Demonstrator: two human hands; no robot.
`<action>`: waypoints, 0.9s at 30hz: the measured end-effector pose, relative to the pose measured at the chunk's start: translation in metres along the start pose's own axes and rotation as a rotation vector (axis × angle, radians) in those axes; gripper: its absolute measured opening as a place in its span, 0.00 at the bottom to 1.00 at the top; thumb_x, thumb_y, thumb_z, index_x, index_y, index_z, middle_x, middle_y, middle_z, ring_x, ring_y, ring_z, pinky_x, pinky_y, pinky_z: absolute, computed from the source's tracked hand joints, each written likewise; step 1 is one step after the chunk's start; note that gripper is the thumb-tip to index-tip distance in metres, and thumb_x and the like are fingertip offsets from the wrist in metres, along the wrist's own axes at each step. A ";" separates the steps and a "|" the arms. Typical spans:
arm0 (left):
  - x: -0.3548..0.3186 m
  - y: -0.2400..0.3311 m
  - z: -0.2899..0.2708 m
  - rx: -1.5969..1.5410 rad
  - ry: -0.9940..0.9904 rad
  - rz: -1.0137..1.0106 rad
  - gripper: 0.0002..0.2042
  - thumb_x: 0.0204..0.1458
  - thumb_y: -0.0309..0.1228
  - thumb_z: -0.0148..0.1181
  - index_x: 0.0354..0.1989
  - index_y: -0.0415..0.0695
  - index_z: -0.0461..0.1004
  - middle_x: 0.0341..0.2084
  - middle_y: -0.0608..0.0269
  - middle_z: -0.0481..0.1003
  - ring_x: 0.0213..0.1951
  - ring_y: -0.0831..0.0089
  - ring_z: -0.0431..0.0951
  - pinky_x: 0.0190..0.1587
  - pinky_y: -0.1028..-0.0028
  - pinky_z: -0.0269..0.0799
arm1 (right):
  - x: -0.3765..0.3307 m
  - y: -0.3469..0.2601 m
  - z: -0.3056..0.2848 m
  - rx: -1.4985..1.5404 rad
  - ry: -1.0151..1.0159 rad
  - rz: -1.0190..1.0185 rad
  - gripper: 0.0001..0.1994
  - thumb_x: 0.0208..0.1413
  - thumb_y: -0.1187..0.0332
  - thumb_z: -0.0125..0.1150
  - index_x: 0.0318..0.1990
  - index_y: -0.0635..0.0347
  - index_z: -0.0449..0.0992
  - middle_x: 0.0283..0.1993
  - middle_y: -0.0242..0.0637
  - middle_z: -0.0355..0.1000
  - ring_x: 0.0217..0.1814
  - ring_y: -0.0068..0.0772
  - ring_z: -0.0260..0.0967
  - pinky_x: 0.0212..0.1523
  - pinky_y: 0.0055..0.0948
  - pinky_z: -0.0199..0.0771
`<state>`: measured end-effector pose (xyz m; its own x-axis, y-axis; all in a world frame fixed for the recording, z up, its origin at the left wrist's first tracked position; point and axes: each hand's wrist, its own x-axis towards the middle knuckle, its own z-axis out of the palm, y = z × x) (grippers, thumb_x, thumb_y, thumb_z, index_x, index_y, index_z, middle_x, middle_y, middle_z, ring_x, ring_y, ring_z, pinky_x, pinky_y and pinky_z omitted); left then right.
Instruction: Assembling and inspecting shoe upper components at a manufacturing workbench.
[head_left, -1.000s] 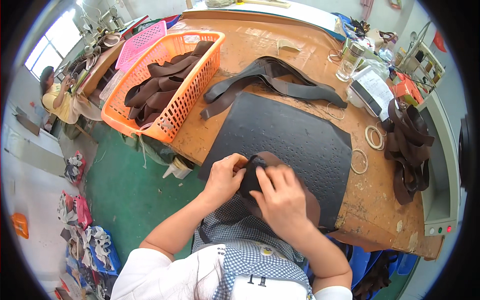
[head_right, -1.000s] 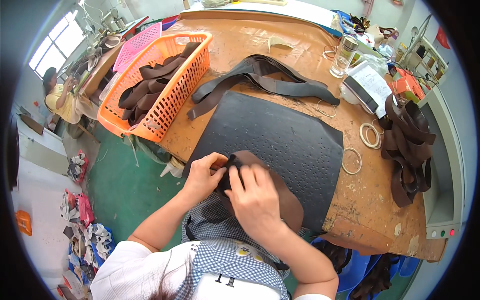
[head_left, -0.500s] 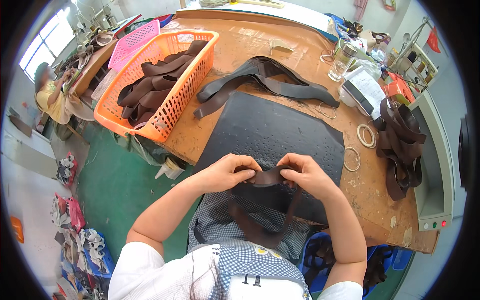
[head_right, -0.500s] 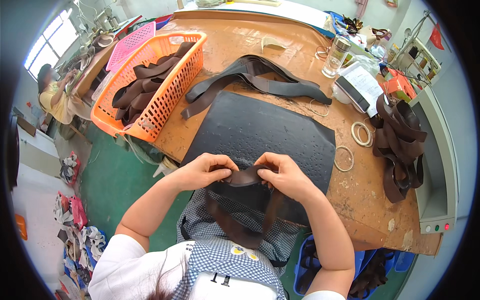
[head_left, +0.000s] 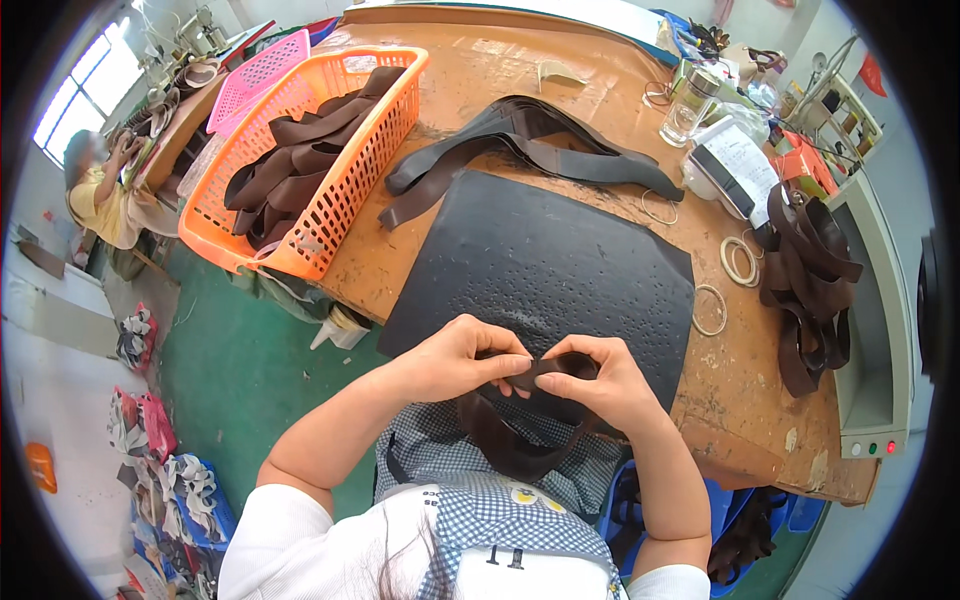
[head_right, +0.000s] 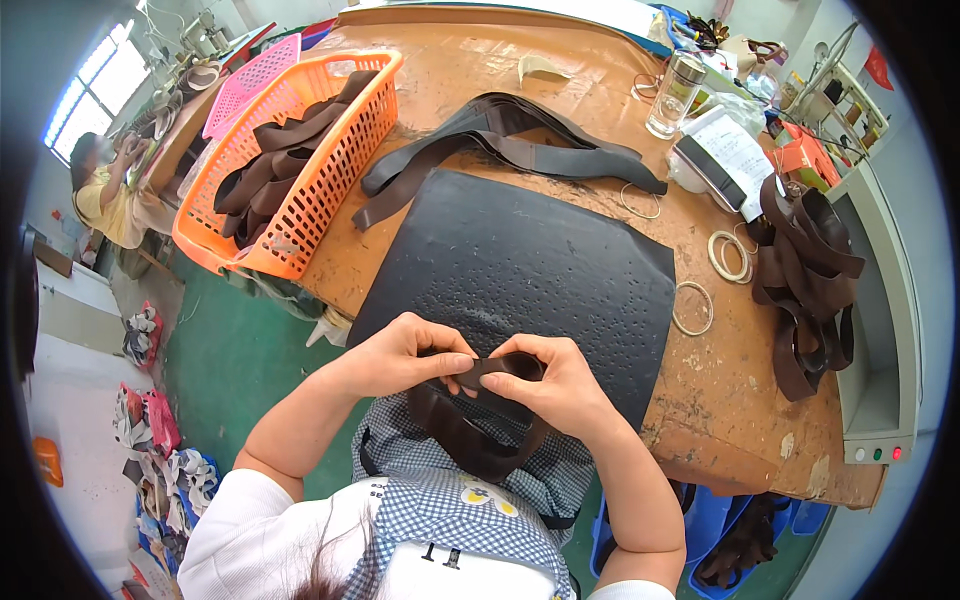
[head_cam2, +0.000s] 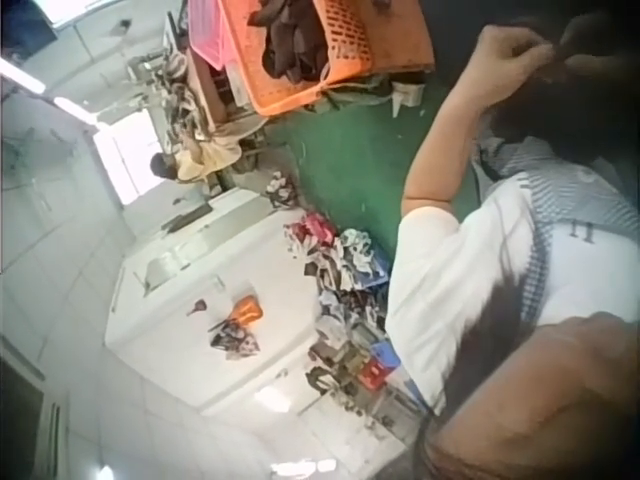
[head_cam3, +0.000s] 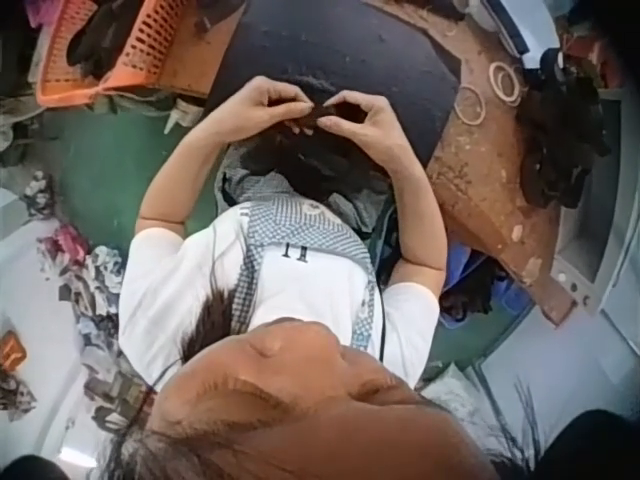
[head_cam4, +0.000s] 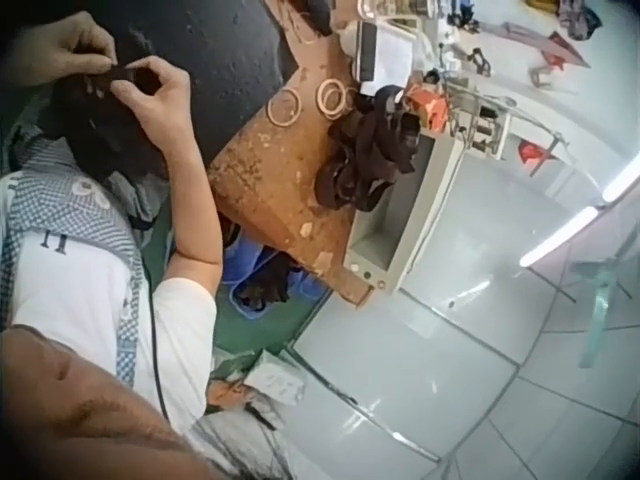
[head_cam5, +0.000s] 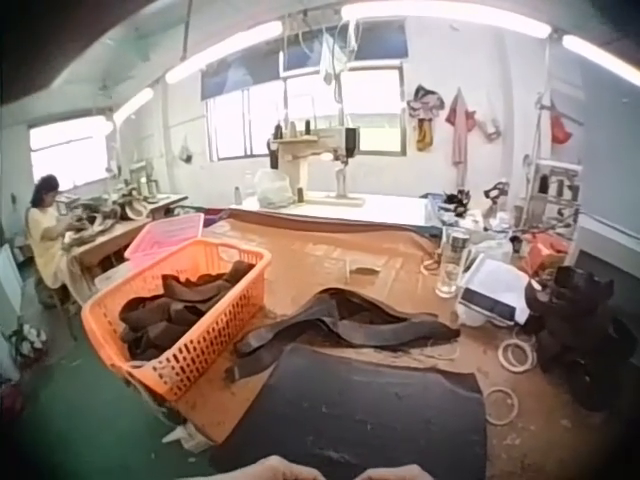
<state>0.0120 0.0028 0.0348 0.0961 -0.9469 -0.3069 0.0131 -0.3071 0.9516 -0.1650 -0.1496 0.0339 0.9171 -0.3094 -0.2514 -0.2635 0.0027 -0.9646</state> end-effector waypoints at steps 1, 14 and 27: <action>-0.001 -0.002 -0.002 -0.034 -0.024 0.037 0.05 0.57 0.24 0.62 0.38 0.36 0.79 0.30 0.66 0.80 0.35 0.80 0.78 0.41 0.77 0.74 | 0.000 0.003 -0.001 0.002 -0.004 0.000 0.10 0.49 0.71 0.72 0.37 0.65 0.80 0.30 0.29 0.76 0.32 0.17 0.71 0.36 0.19 0.70; 0.022 -0.023 -0.012 -0.221 -0.168 -0.027 0.08 0.62 0.27 0.56 0.46 0.36 0.76 0.30 0.69 0.78 0.38 0.82 0.77 0.44 0.77 0.73 | 0.003 0.022 -0.020 0.246 0.095 0.127 0.08 0.49 0.68 0.73 0.33 0.62 0.83 0.23 0.25 0.71 0.23 0.15 0.63 0.25 0.17 0.58; 0.025 0.002 0.015 0.245 0.050 0.392 0.11 0.52 0.22 0.66 0.41 0.38 0.72 0.35 0.60 0.78 0.40 0.70 0.80 0.45 0.72 0.76 | -0.013 0.010 -0.016 0.274 0.097 0.114 0.08 0.55 0.74 0.66 0.40 0.70 0.80 0.33 0.41 0.79 0.34 0.31 0.80 0.31 0.24 0.80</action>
<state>-0.0002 -0.0235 0.0290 0.0949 -0.9921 0.0823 -0.2690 0.0540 0.9616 -0.1847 -0.1604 0.0286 0.8497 -0.3819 -0.3634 -0.2606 0.2950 -0.9193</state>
